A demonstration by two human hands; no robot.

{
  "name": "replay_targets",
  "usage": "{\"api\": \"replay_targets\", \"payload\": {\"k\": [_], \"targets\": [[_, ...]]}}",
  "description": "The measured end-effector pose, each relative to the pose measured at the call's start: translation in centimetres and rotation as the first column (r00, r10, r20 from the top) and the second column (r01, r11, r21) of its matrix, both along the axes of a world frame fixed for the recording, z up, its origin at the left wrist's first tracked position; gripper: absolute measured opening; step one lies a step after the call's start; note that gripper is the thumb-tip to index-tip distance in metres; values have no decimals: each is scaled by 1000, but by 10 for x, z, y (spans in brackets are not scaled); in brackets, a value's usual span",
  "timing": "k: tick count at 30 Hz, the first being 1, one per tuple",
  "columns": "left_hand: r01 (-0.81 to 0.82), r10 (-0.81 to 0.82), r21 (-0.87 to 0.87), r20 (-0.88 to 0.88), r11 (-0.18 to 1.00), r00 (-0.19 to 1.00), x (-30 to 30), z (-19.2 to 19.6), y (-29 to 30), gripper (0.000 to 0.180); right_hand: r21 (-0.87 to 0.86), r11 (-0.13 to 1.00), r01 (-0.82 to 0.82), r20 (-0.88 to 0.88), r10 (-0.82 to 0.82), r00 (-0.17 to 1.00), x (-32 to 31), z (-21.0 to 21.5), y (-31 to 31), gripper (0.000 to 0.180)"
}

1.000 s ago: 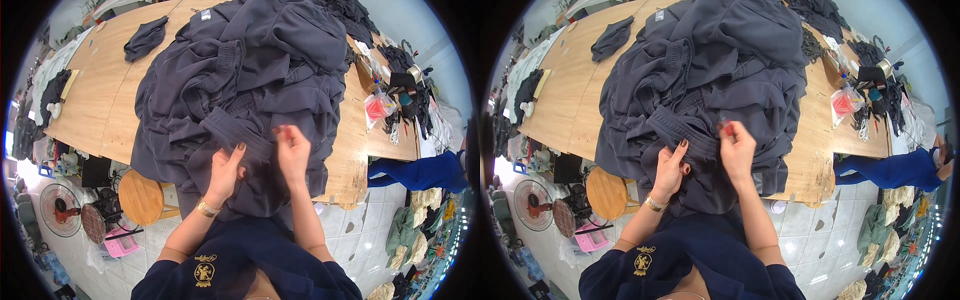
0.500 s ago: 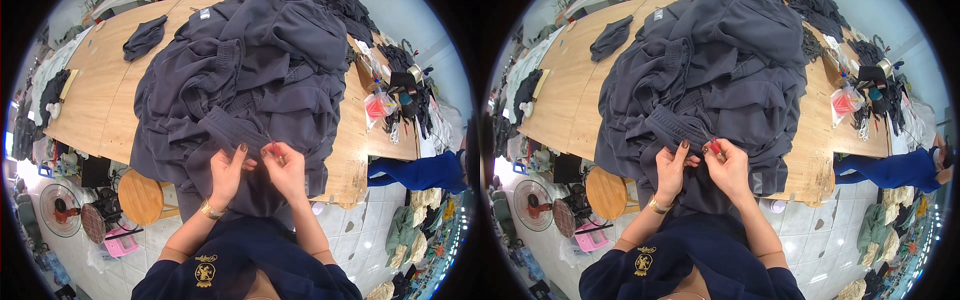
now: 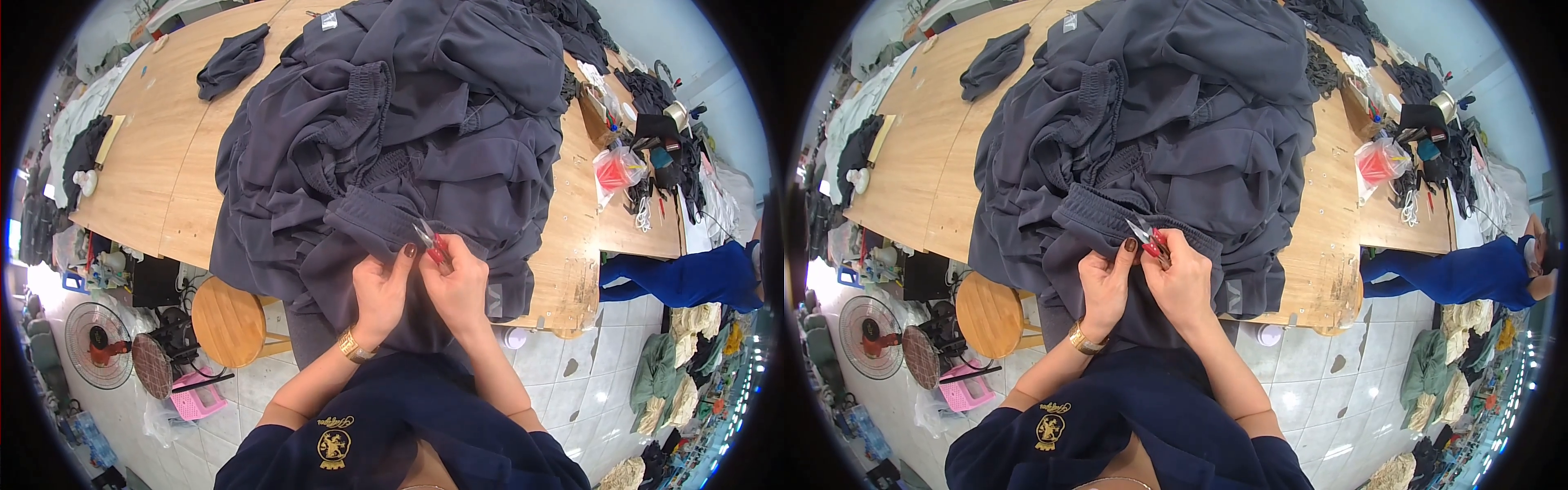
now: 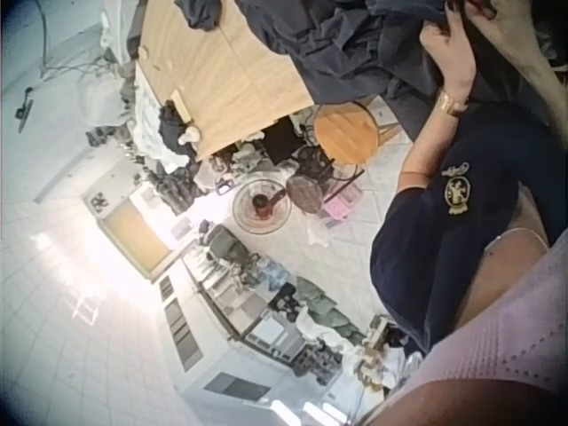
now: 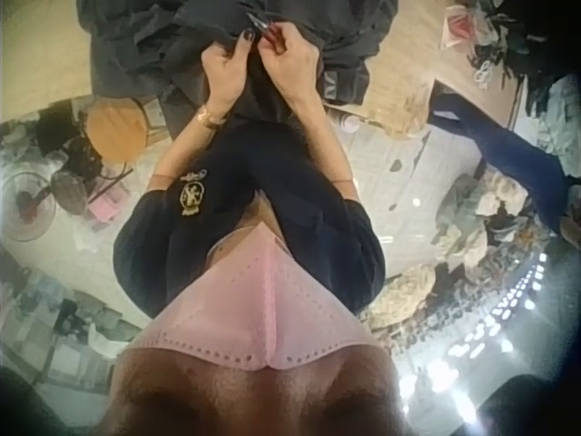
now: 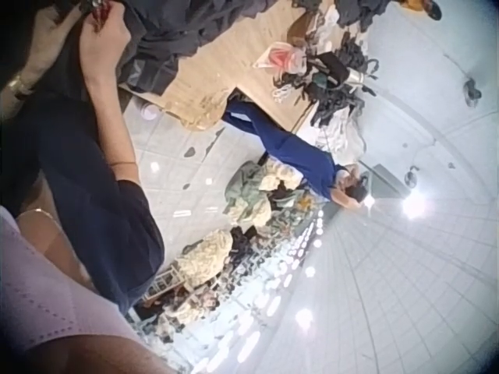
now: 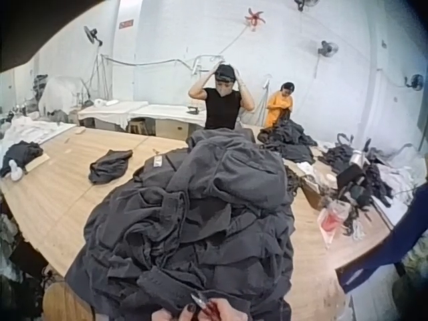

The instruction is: Trim loose threads from finished garments using small snips or scissors.

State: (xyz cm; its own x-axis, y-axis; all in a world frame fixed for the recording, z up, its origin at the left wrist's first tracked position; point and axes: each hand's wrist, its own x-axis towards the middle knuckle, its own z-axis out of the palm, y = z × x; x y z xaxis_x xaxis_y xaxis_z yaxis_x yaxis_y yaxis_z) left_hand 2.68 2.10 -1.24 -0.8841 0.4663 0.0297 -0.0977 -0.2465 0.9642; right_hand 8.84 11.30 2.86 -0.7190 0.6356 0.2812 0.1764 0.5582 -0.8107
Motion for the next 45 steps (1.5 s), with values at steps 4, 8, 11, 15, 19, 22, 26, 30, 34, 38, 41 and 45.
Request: {"api": "replay_targets", "payload": {"k": [4,8,11,15,19,22,26,30,34,38,41,45], "targets": [[46,-59,97,138,994,989,-6,6,1,21,-117,993,13,3,-13,1000,-1,-2,1,13],[71,-117,179,263,981,958,-9,0,-1,25,-668,743,-44,-66,0,998,0,-4,8,8],[41,-90,184,266,982,960,-9,0,1,22,-648,761,-33,-45,4,999,0,-7,7,7],[64,-94,143,217,988,972,-8,1,1,25,-525,849,-60,-217,-66,974,-7,-19,-1,5],[32,-81,195,245,980,966,-9,1,2,23,-341,931,-132,-147,86,985,2,-21,3,2],[11,-91,213,367,977,926,-13,5,0,25,-633,723,-277,-312,90,946,9,-9,5,9],[54,-120,141,518,989,847,-22,14,-4,30,-290,937,-196,-252,123,960,11,-2,23,9],[69,-130,134,527,989,840,-25,13,-7,31,219,960,-175,38,171,984,16,-2,31,19],[65,-133,145,522,987,842,-25,12,-6,31,408,889,-207,109,177,978,16,-9,30,22],[59,-123,142,500,988,857,-24,13,-6,30,454,864,-217,137,173,975,13,-10,28,22],[51,-114,142,483,989,868,-23,14,-5,30,459,860,-221,147,171,974,12,-9,28,23],[51,-108,135,461,990,881,-23,13,-6,29,469,853,-228,142,182,973,11,-8,27,22]]}}
